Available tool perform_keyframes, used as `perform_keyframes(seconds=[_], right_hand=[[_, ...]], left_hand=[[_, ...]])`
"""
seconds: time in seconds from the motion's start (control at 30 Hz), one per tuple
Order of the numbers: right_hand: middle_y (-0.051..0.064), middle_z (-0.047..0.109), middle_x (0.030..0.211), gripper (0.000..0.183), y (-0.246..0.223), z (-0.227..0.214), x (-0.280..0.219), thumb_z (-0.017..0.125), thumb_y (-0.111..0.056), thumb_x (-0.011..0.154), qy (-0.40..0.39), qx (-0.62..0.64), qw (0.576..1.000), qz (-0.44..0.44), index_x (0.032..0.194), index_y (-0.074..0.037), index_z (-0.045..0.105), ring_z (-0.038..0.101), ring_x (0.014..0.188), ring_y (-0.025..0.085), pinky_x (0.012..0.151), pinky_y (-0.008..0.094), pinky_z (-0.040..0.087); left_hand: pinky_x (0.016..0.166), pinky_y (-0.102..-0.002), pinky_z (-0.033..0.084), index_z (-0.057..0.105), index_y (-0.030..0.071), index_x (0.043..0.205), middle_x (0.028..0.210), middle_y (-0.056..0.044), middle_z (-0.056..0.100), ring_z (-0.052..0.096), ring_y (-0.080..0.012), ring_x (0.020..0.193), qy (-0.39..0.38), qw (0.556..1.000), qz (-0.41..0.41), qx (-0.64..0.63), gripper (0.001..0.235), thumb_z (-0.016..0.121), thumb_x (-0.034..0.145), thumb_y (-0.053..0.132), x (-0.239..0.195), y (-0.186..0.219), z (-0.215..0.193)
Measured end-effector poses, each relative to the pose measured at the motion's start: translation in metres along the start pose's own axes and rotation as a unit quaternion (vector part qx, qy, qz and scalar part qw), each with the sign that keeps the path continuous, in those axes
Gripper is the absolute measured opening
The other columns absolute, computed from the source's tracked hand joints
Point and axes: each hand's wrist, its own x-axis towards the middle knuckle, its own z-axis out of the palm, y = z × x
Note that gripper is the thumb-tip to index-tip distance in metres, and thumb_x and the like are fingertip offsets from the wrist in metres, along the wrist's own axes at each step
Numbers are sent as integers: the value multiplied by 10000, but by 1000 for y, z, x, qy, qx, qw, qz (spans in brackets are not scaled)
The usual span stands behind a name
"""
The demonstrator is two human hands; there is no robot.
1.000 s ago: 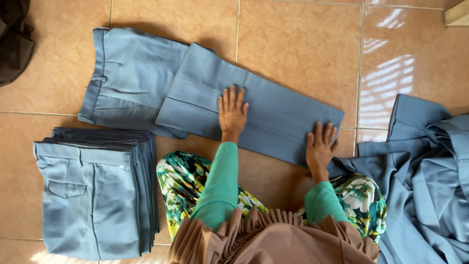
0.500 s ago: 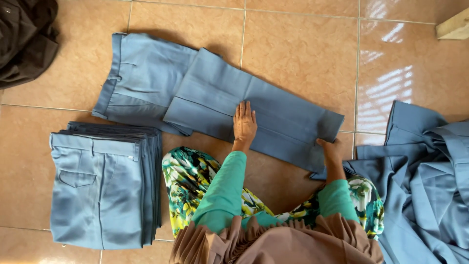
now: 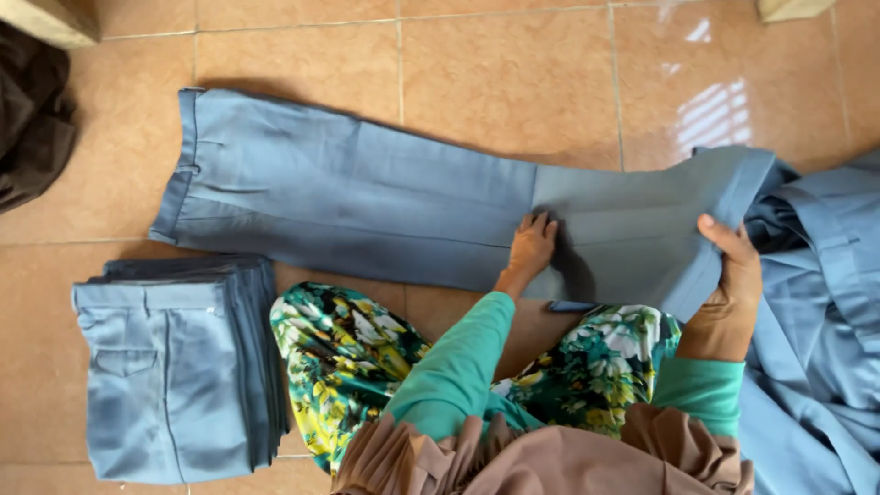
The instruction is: The person sits on a tiled floor and folds multiple pairs of gray trousers by hand. Each pair is laid flat, legs aligned, then folded in half and again into a compact rectangle, smoothed, and stacked on a growing pile to the left.
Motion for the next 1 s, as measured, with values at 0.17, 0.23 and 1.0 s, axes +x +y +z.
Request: perform_keyframes(seconds=[0.17,0.23,1.0], right_hand=[[67,739,1129,607,-20,22,13,746,-52,758,2,-37,999,5,1349,-103,618,740,967,213,867,332,646],[70,737,1122,629,-19,39,17,742,-51,743,17,-54,998,13,1356,-120,617,736,958,206,853,325,644],[253,622,1105,991,322,170,66,852,-59,847,-177,-265,938,137,1605,3,217,689,1010,366,766,533,667]], left_hand=[[1072,-536,399,588,106,1394,1288,-297,602,554,-494,1178,-89,994,-42,-50,550,429,1012,469,7,32,64],[1122,-507,365,574,129,1410,1362,-275,585,527,-461,1270,-141,984,-62,-86,574,390,1013,500,12,47,65],[1085,-458,488,638,189,1406,1440,-231,580,555,-404,1331,-56,890,-334,-304,760,735,848,695,33,-44,-287]])
